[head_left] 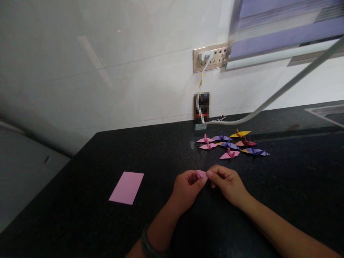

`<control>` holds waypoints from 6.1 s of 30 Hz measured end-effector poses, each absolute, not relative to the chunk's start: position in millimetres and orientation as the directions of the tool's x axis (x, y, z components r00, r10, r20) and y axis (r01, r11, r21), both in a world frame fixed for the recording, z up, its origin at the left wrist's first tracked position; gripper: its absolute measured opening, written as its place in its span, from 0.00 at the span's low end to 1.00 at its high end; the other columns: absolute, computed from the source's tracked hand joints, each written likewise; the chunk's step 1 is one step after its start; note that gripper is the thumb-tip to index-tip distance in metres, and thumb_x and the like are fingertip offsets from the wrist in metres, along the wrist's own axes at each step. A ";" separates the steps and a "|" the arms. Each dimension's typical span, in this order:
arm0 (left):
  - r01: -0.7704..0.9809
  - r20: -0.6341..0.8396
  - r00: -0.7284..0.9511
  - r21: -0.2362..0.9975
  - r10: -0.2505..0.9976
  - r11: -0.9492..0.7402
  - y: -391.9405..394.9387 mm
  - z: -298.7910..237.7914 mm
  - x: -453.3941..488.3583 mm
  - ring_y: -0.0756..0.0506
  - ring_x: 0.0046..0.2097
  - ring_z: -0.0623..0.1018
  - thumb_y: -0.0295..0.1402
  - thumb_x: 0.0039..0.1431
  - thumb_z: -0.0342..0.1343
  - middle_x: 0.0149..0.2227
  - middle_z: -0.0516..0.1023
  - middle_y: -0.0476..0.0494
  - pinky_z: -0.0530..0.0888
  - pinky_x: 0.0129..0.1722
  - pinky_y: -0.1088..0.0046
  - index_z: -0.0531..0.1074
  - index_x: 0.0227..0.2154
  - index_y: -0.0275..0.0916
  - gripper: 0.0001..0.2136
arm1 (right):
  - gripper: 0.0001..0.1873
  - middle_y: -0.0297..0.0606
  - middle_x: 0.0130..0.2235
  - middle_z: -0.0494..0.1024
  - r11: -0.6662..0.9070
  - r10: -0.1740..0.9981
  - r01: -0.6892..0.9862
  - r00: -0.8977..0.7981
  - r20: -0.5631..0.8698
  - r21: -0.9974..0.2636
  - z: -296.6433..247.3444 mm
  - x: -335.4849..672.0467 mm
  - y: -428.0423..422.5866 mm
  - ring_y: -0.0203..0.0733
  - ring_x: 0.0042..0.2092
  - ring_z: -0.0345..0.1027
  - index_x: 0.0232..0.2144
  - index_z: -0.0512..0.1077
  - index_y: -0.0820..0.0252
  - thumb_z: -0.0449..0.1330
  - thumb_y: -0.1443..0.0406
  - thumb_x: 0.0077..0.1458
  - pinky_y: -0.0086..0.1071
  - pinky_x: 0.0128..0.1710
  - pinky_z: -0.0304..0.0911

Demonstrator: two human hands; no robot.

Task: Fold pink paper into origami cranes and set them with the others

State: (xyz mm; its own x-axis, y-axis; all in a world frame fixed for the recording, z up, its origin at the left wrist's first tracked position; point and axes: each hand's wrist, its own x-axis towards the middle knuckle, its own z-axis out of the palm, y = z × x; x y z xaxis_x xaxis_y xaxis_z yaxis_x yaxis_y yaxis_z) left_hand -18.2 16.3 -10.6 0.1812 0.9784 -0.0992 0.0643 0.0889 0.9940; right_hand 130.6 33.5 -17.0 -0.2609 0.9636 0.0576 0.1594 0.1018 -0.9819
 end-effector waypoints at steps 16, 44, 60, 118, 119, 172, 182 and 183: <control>0.273 -0.037 0.155 0.962 0.987 -0.007 16.6 -17.7 -22.7 0.52 0.24 0.67 0.39 0.50 0.49 0.22 0.69 0.48 0.62 0.23 0.78 0.70 0.27 0.34 0.12 | 0.11 0.31 0.21 0.63 0.072 0.954 0.229 -0.300 0.000 -0.971 -17.0 127.2 32.7 0.32 0.22 0.56 0.23 0.66 0.61 0.51 0.59 0.50 0.25 0.21 0.53; 0.277 0.025 0.000 0.961 1.000 -0.024 19.7 -11.2 -26.8 0.50 0.28 0.70 0.37 0.49 0.50 0.25 0.71 0.47 0.66 0.28 0.76 0.70 0.26 0.36 0.09 | 0.12 0.34 0.27 0.70 -0.114 0.907 0.038 -0.403 -0.120 -0.993 -15.1 126.6 30.6 0.32 0.26 0.65 0.35 0.66 0.63 0.54 0.61 0.48 0.27 0.25 0.61; -0.293 -0.170 0.045 0.940 0.984 0.175 22.4 -12.3 -25.2 0.50 0.27 0.72 0.35 0.46 0.55 0.25 0.72 0.46 0.69 0.32 0.71 0.70 0.26 0.33 0.09 | 0.11 0.32 0.21 0.69 -0.215 0.900 -0.087 -0.405 -0.163 -0.973 -15.1 122.0 26.9 0.31 0.22 0.64 0.35 0.65 0.64 0.54 0.64 0.49 0.25 0.23 0.59; -0.429 -0.400 0.116 0.806 0.909 0.409 22.9 -8.3 -23.2 0.51 0.27 0.74 0.36 0.47 0.54 0.27 0.74 0.43 0.68 0.21 0.81 0.67 0.30 0.33 0.11 | 0.11 0.30 0.20 0.63 0.076 0.977 0.157 -0.210 0.042 -0.985 -15.6 121.7 25.3 0.31 0.21 0.56 0.27 0.67 0.60 0.53 0.58 0.48 0.25 0.19 0.53; -0.429 -0.390 0.107 0.811 0.914 0.396 22.8 -8.3 -23.1 0.50 0.29 0.75 0.36 0.47 0.54 0.28 0.74 0.42 0.68 0.23 0.81 0.68 0.31 0.33 0.11 | 0.10 0.31 0.21 0.64 0.080 0.975 0.156 -0.217 0.045 -0.984 -14.9 122.1 25.7 0.32 0.22 0.56 0.27 0.67 0.60 0.53 0.58 0.48 0.25 0.20 0.54; 0.048 -0.258 0.193 0.966 0.947 0.254 17.6 -10.6 -15.8 0.53 0.19 0.71 0.34 0.46 0.53 0.19 0.71 0.47 0.66 0.19 0.80 0.70 0.25 0.32 0.08 | 0.12 0.32 0.29 0.70 -0.077 0.943 0.021 -0.323 -0.079 -0.997 -18.2 133.2 39.0 0.33 0.26 0.63 0.34 0.63 0.60 0.57 0.69 0.43 0.26 0.24 0.57; -0.005 -0.241 0.153 0.970 0.959 0.244 16.8 -12.9 -14.4 0.53 0.19 0.70 0.35 0.47 0.52 0.20 0.72 0.47 0.65 0.19 0.79 0.70 0.28 0.33 0.09 | 0.21 0.30 0.28 0.67 -0.137 0.917 -0.066 -0.385 -0.102 -0.988 -18.7 129.3 35.1 0.34 0.27 0.63 0.40 0.58 0.57 0.60 0.63 0.42 0.28 0.26 0.60; -0.020 -0.235 0.142 0.971 0.962 0.240 16.6 -13.4 -14.1 0.53 0.20 0.70 0.34 0.47 0.52 0.20 0.71 0.48 0.65 0.20 0.79 0.70 0.28 0.33 0.08 | 0.22 0.29 0.27 0.66 -0.143 0.917 -0.075 -0.385 -0.104 -0.987 -18.3 128.5 34.7 0.33 0.26 0.62 0.41 0.58 0.56 0.60 0.63 0.42 0.27 0.25 0.59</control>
State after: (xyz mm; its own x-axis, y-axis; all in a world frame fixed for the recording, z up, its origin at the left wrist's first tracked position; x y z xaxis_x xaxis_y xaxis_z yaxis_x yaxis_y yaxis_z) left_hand -14.1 16.6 -13.4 0.1420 0.9616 -0.2350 -0.0198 0.2401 0.9705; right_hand 128.5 34.7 -18.3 -0.3849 0.9171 -0.1036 -0.0749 -0.1429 -0.9869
